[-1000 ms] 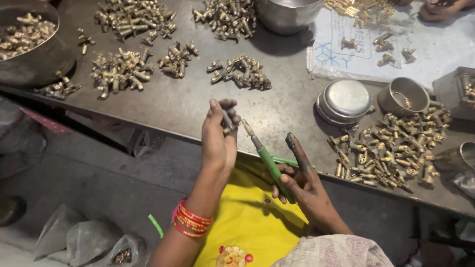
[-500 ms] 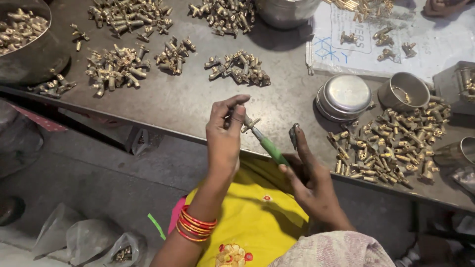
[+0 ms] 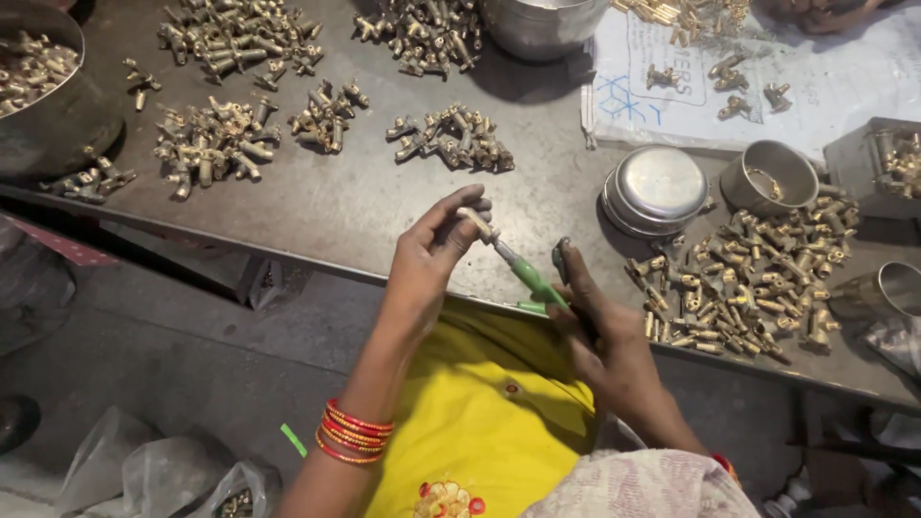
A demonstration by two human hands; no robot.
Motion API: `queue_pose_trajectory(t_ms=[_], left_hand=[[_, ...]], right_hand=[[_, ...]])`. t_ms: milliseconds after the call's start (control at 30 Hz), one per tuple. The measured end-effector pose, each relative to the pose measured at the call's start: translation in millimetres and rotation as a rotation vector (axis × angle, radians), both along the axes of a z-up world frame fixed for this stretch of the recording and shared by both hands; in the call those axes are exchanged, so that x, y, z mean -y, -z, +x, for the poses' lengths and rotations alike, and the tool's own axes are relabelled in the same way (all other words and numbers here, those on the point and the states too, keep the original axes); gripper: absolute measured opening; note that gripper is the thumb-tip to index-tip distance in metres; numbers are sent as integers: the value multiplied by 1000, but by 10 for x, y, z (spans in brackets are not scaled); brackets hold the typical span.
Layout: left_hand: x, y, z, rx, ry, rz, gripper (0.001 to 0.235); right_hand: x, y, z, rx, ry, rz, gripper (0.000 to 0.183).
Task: Cleaning and finishing small brass metal faucet components using a hand scraping tool.
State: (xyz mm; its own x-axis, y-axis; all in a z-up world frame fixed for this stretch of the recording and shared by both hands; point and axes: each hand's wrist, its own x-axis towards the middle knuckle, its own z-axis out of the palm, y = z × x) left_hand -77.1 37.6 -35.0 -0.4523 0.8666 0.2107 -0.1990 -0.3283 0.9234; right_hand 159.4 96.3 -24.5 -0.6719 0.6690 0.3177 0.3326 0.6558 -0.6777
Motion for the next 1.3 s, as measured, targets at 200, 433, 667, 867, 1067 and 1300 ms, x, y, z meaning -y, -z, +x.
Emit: queue_pose_trajectory(t_ms=[200,433,667,867,1067,1300], left_hand=[[-37,201,-17,370,173,149,34],[-142,372,-116,517,221,278,32],[-108,190,-488,569,-117,413,31],[12,129,-207,490,-118,246,31],[63,57,-33,370,-35,205,32],[21,336,166,390,47,197,28]], right_hand=[[92,-211,-16,-402,-180,-1202,71],[-134,478,161,-701,-711,-2048,31],[34,15,118,-613,-524,-1466,39],[126,-201,18,-330,-153,-1015,82],[73,-134,27,-189,-26,-657,86],[75,-131,40,53,98,-129,80]])
